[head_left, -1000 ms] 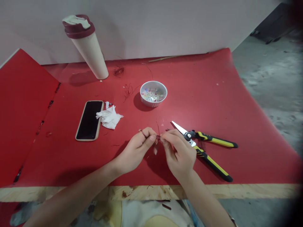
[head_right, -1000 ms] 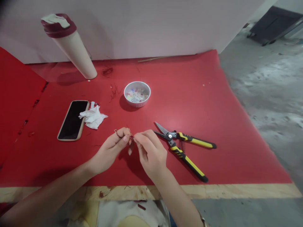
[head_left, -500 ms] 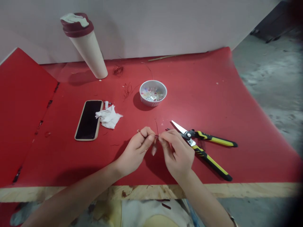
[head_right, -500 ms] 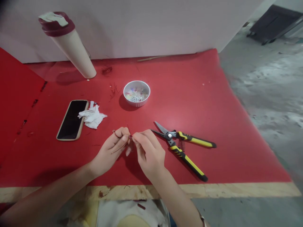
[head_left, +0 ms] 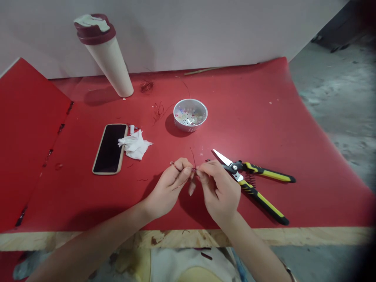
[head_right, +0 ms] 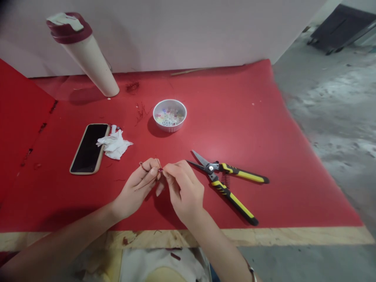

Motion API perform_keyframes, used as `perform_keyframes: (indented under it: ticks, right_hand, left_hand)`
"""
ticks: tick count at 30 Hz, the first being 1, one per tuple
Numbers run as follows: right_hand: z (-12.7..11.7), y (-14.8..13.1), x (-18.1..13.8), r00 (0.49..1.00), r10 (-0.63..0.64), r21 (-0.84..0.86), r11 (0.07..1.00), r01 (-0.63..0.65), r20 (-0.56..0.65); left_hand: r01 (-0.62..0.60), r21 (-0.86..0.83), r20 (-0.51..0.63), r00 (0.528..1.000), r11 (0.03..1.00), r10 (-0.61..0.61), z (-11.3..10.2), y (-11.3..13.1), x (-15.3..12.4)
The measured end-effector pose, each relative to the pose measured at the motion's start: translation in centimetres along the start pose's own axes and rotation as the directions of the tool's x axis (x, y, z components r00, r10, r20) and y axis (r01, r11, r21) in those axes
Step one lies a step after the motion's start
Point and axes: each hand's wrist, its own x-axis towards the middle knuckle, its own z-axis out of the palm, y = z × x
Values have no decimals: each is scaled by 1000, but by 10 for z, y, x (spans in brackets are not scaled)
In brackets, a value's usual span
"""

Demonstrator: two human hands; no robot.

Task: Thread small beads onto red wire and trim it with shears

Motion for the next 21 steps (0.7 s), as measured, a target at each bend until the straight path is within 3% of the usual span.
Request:
perform_keyframes:
  ticks: [4, 10, 16, 21]
  right_hand:
    - [-1, 0, -1, 998, 58, -13, 998, -58, -6]
    - [-2, -1, -3, 996, 64, -49, 997, -67, -62]
    - [-2, 0, -3, 997, 39, -70, 997, -44, -69]
    - [-2, 0, -4, 997, 39, -85, 995, -45, -63]
  left_hand:
    - [-52, 46, 34, 998, 998, 51, -3, 3, 1]
    - [-108, 245, 106, 991, 963, 84, -10, 3, -1]
    - [-139, 472, 70, 990, 870, 120, -11, 6, -2]
    - [-150, 559, 35, 987, 815, 158, -11, 9, -1]
